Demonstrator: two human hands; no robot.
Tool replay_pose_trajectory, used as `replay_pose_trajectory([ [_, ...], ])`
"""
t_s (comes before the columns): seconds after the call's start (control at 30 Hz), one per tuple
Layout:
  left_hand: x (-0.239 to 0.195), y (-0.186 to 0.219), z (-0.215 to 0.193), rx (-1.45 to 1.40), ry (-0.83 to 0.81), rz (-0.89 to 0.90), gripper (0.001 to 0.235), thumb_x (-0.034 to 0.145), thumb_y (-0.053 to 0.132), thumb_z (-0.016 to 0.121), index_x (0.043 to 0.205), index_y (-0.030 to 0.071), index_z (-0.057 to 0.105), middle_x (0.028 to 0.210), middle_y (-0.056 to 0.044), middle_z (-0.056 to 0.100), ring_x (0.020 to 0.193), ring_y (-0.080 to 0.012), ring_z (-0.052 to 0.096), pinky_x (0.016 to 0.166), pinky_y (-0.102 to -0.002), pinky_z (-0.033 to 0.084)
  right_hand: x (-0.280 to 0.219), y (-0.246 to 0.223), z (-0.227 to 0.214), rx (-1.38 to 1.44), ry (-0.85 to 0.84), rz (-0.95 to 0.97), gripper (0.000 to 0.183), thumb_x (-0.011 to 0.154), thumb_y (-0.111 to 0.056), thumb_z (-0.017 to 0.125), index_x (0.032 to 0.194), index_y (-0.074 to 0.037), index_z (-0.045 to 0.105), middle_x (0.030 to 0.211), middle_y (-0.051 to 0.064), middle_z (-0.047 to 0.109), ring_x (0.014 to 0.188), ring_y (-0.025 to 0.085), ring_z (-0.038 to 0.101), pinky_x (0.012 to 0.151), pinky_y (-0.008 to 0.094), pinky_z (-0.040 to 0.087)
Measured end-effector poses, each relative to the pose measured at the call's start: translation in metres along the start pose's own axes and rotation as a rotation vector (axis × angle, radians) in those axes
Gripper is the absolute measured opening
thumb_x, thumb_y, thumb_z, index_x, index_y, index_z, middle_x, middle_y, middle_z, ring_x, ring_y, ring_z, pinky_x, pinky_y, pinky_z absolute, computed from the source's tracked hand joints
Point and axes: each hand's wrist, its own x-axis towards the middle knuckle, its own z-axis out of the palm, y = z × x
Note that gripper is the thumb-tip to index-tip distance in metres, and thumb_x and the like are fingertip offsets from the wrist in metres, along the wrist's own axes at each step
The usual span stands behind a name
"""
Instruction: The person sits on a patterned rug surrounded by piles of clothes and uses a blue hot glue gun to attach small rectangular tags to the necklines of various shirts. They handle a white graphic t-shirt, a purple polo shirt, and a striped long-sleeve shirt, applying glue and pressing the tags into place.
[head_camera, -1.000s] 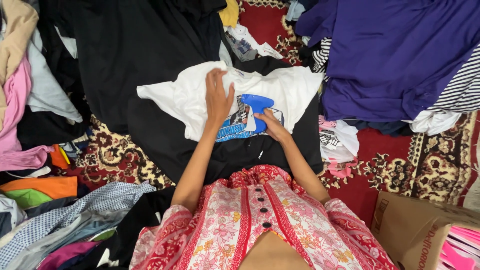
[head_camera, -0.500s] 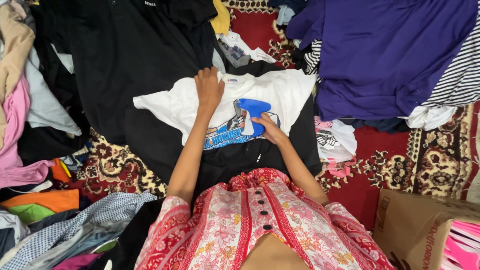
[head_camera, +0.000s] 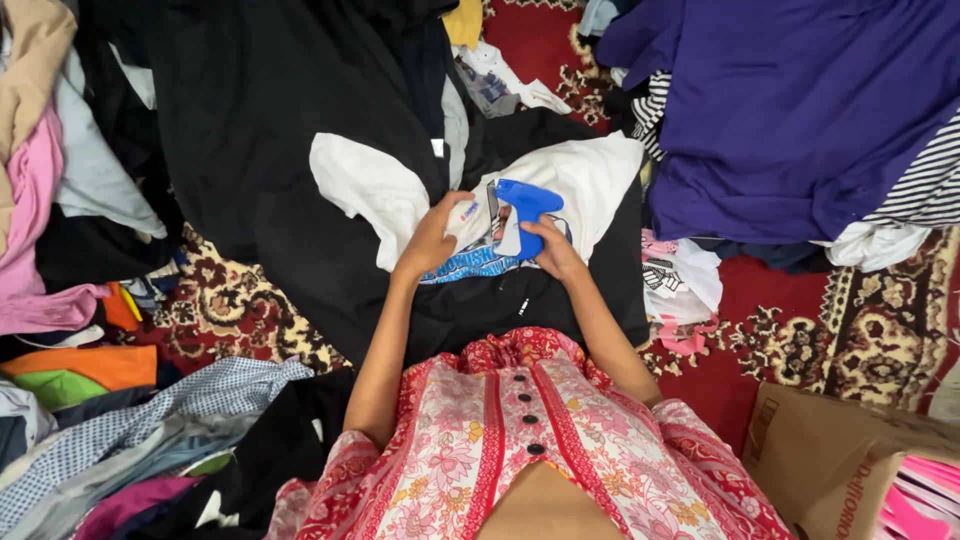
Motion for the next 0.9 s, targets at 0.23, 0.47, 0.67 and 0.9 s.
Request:
replay_pose_trajectory([
  [0.23, 0.03, 0.0, 0.011, -0.118, 0.237, 0.06, 0.037, 0.089, 0.007, 0.07, 0.123, 0.018, 0.072, 0.114, -0.015, 0.074, 0.113, -0.034, 0.068, 0.103, -0.045, 0.049, 0.017, 0.012, -0.025, 0.034, 0.013, -0.007, 0.031, 0.082, -0.011, 0.076, 0.08, -0.02, 0.046, 0.076, -0.001, 0.053, 0.076, 0.016, 0.065, 0.073, 0.032, 0.057],
  [0.47, 0.027, -0.021, 0.017, -0.591, 0.488, -0.004, 0.027, 0.096, 0.0, 0.062, 0.116, 0.011, 0.076, 0.103, -0.007, 0.077, 0.088, -0.0092, 0.066, 0.09, -0.027, 0.056, 0.027, 0.027, -0.04, -0.064, 0.011, 0.035, 0.031, 0.08, -0.014, 0.08, 0.084, -0.02, 0.05, 0.08, 0.001, 0.054, 0.081, 0.019, 0.065, 0.075, 0.037, 0.058],
  [0.67, 0.021, -0.022, 0.021, -0.788, 0.421, -0.078, 0.024, 0.097, 0.003, 0.062, 0.116, 0.006, 0.077, 0.1, -0.007, 0.077, 0.082, -0.0077, 0.069, 0.08, -0.023, 0.061, 0.024, 0.025, -0.033, -0.212, -0.014, 0.059, 0.038, 0.081, -0.022, 0.082, 0.096, -0.02, 0.048, 0.093, 0.002, 0.051, 0.095, 0.021, 0.061, 0.085, 0.04, 0.056],
  [0.9, 0.035, -0.045, 0.03, -0.937, 0.425, -0.092, 0.029, 0.089, 0.001, 0.069, 0.118, 0.001, 0.075, 0.097, -0.009, 0.077, 0.078, -0.0093, 0.072, 0.076, -0.024, 0.063, 0.037, 0.033, -0.046, -0.204, 0.0, 0.059, 0.04, 0.081, -0.021, 0.083, 0.101, -0.018, 0.049, 0.098, 0.005, 0.052, 0.099, 0.024, 0.061, 0.087, 0.043, 0.056],
])
